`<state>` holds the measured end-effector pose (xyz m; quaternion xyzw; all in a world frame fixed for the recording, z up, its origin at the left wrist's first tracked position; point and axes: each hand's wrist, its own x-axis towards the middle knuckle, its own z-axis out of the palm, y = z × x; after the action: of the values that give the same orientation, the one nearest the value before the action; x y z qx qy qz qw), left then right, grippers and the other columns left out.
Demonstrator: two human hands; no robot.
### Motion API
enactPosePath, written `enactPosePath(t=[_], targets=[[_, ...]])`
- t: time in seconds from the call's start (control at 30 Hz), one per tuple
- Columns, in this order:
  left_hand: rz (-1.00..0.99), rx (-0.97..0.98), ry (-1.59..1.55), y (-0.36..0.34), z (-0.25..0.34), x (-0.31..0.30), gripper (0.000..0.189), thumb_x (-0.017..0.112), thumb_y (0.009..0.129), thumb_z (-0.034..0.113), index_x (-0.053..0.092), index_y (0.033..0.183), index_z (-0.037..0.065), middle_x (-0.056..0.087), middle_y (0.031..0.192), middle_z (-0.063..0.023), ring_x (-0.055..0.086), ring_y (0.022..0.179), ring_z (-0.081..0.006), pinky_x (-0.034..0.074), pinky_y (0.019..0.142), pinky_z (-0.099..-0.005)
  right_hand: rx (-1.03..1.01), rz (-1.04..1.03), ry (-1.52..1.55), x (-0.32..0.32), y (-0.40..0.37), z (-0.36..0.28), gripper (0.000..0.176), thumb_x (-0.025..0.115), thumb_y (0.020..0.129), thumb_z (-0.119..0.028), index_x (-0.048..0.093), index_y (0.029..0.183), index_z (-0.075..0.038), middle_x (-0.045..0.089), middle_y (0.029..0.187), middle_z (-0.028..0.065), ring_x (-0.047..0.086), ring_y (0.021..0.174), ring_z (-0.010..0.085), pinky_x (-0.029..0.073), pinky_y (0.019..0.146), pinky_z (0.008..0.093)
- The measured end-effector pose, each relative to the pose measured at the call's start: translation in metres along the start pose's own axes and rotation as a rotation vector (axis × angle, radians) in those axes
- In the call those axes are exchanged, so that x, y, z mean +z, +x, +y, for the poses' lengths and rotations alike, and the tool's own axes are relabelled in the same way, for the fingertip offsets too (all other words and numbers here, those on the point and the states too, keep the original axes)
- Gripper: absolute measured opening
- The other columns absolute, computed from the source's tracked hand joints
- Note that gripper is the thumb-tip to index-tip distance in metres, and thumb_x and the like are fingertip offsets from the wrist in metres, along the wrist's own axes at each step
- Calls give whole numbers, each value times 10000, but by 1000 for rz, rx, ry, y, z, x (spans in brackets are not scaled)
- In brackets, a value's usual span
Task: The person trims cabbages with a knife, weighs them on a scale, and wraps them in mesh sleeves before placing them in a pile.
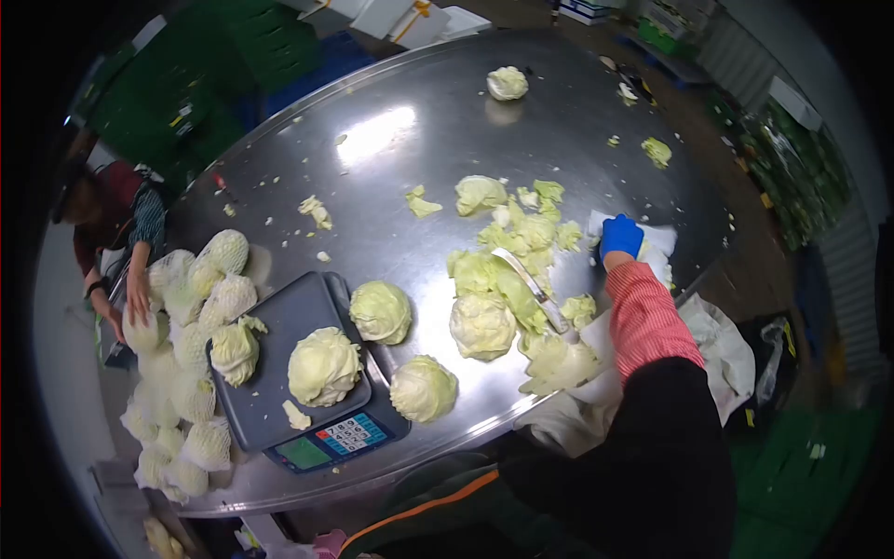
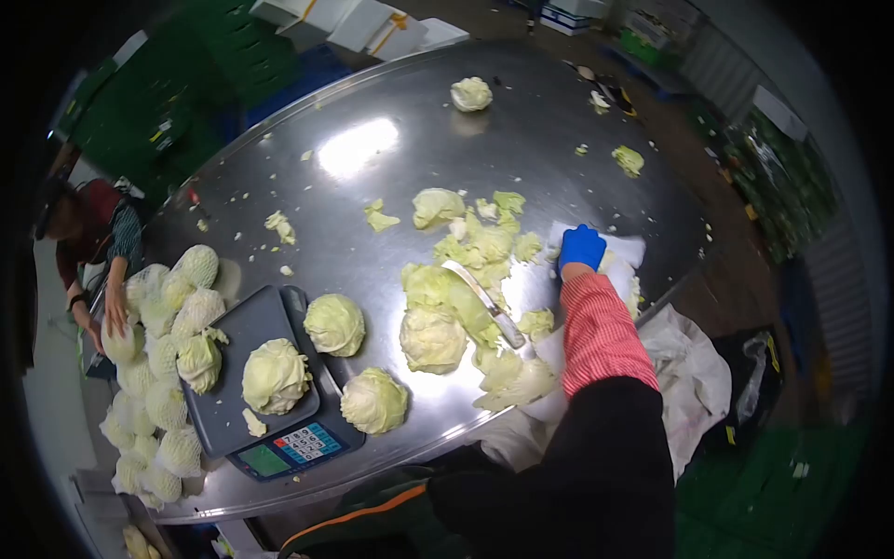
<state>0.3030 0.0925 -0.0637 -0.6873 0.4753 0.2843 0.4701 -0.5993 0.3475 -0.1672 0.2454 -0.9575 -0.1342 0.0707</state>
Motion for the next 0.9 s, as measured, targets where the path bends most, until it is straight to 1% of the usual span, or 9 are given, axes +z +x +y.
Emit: enactPosePath(t=[0.1,0.17,0.23,0.33,0.47,0.57,0.73,0.83,0.9], targets=[[11,181,36,-70,53,-19,450,572,894,355,602,1086,-50,662,995,-165,643,908,-209,500,819,-347,-189,268,122,-62,-16,-28,190,558,771,-135,646,939,-140,616,846,102,614,773,301,479,655,445],[-115,682,-574,-159,131,-19,437,575,894,391,672,913,-34,681,762,-112,645,663,-178,508,631,-292,-267,308,370,-125,-38,-58,143,556,782,-128,635,900,-131,612,797,97,610,740,310,482,658,431],[-220,1238,-718,-227,211,-25,302,591,891,213,644,1020,-55,675,923,-124,626,852,-183,488,813,-327,-357,11,931,-184,-77,-87,97,555,816,-114,599,892,-73,628,808,63,626,700,254,495,639,377],[28,1704,-729,-264,303,-24,604,575,867,84,329,1417,47,449,1363,-91,425,1252,-203,341,1032,-337,-474,-658,1867,-231,-136,-123,74,576,861,-105,546,900,-49,565,775,18,606,723,128,496,628,266],[-172,1475,-980,-264,370,-23,447,627,870,123,480,1269,-16,591,1149,-104,572,1018,-161,454,870,-272,-555,-977,2022,-258,-188,-157,248,615,852,-112,546,1077,-34,566,876,40,571,745,116,492,702,252],[-148,1458,-1010,-242,374,-16,368,659,853,137,550,1170,-15,627,1039,-79,604,875,-125,495,764,-251,-690,-260,1607,-271,-196,-165,381,637,839,-139,525,1192,-50,571,908,58,579,781,135,486,738,263],[-220,1482,-823,-234,369,-13,406,626,867,179,515,1215,3,621,1051,-79,607,930,-134,498,813,-275,-637,-291,1361,-266,-215,-182,305,677,811,-275,648,1031,-65,644,902,130,636,789,232,489,722,304],[-1093,1204,-1286,-202,361,2,391,564,902,216,502,1231,15,606,1103,-88,600,966,-161,487,844,-300,-618,-181,1408,-254,-236,-196,236,648,835,-266,666,973,-76,640,821,115,637,749,249,490,688,331],[-976,1375,-1324,-163,364,29,364,465,944,212,471,1250,15,583,1146,-100,573,1035,-190,443,922,-322,-762,44,1163,-246,-243,-205,164,648,821,-236,679,913,-103,616,788,88,601,705,263,477,643,356]])
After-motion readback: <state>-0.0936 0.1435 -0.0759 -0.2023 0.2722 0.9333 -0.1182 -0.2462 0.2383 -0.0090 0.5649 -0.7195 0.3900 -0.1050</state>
